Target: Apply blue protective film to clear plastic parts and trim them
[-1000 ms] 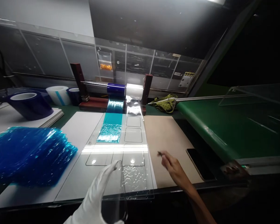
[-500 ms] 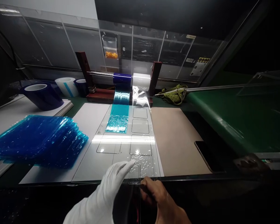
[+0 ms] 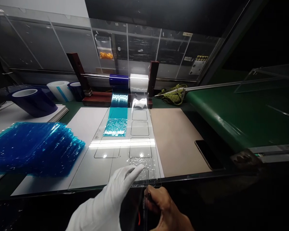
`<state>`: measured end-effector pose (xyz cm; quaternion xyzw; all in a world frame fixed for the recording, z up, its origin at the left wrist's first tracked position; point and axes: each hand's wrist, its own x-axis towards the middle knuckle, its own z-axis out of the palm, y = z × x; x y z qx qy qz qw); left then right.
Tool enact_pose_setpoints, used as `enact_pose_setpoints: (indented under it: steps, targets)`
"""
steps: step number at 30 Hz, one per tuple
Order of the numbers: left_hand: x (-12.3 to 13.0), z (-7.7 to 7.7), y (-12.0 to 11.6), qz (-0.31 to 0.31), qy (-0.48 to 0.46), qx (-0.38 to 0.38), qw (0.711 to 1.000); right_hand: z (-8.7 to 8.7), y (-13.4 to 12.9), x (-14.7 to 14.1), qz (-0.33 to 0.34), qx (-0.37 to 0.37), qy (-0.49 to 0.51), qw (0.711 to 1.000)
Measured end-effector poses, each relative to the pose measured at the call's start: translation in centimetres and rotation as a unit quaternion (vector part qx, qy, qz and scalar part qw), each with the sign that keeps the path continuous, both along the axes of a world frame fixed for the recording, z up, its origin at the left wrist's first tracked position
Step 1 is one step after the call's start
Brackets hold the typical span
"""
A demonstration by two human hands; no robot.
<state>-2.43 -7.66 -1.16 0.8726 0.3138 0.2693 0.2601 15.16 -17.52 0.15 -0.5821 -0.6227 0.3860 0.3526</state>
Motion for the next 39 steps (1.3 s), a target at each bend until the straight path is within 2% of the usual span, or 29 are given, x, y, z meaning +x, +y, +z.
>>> enact_pose_setpoints:
  steps: [2,4,7,8,9,11,14,16,18,22,24,26,28,29,30,31,32,33,34,35,36,37,39]
  targets:
    - [0.2,-0.2,0.3,-0.023,0.0,0.044,0.999,0.2,0.0,-0.1,-0.021,0.038,0.01,0.999]
    - [0.2,0.5,0.5,-0.059,0.014,0.042,0.997,0.3,0.1,-0.3,-0.048,0.073,0.019,0.996]
    - [0.1,3.0,0.2,-0.126,0.065,-0.026,0.99,-0.4,-0.4,-0.7,-0.083,0.111,0.005,0.99]
    - [0.1,4.0,-0.1,-0.131,0.085,-0.036,0.987,-0.9,-0.7,-0.7,-0.099,0.132,-0.012,0.986]
    - [0.2,4.9,-0.3,-0.115,0.104,-0.028,0.988,-1.4,-1.2,-0.6,-0.12,0.16,-0.029,0.979]
    - [0.5,6.2,-0.7,-0.03,0.12,0.046,0.991,-2.4,-2.1,0.3,-0.169,0.219,-0.056,0.959]
    - [0.8,6.6,-0.9,0.093,0.124,0.181,0.971,-2.9,-2.1,3.7,-0.206,0.246,-0.078,0.944]
    - [0.9,6.4,-0.8,0.105,0.128,0.218,0.962,-2.9,-0.5,7.2,-0.202,0.215,-0.15,0.944]
    - [0.8,6.1,-0.6,0.111,0.135,0.221,0.959,-3.2,2.1,10.8,-0.198,0.168,-0.297,0.919]
    - [0.3,5.5,-0.6,0.138,0.137,0.23,0.954,-4.6,6.5,16.1,-0.192,0.139,-0.37,0.899]
    - [-0.1,5.1,-0.6,0.131,0.136,0.213,0.959,-5.0,7.2,17.2,-0.183,0.136,-0.392,0.891]
    - [-0.8,4.5,-0.5,0.144,0.11,0.156,0.971,-4.5,6.8,17.0,-0.187,0.143,-0.41,0.881]
    - [-1.6,3.8,-0.3,0.139,0.029,0.003,0.99,-3.1,5.9,15.7,-0.189,0.168,-0.416,0.874]
    - [-2.0,3.4,-0.1,0.104,-0.036,-0.119,0.987,-2.0,5.3,14.7,-0.178,0.186,-0.41,0.875]
    - [-2.2,3.1,0.0,0.044,-0.113,-0.262,0.957,-0.8,4.7,13.4,-0.157,0.209,-0.401,0.878]
    - [-2.3,2.7,0.2,-0.027,-0.194,-0.405,0.893,0.4,4.2,11.9,-0.124,0.229,-0.386,0.885]
    - [-2.2,2.4,0.3,-0.092,-0.268,-0.526,0.802,1.7,3.8,10.3,-0.083,0.242,-0.376,0.89]
    - [-2.0,2.0,0.3,-0.137,-0.33,-0.613,0.705,2.8,3.6,8.6,-0.043,0.26,-0.372,0.89]
    - [-1.5,1.8,0.3,-0.161,-0.379,-0.669,0.619,3.8,3.5,7.1,-0.003,0.268,-0.373,0.888]
    - [-1.0,1.5,0.2,-0.169,-0.415,-0.703,0.552,4.6,3.6,5.7,0.032,0.271,-0.375,0.886]
    - [-0.4,1.3,0.1,-0.172,-0.44,-0.721,0.508,5.1,3.9,4.5,0.061,0.27,-0.376,0.884]
    - [0.2,1.2,0.0,-0.171,-0.456,-0.73,0.48,5.4,4.3,3.5,0.085,0.265,-0.376,0.884]
    - [1.2,1.2,-0.2,-0.179,-0.468,-0.737,0.453,5.5,5.3,2.2,0.115,0.256,-0.37,0.886]
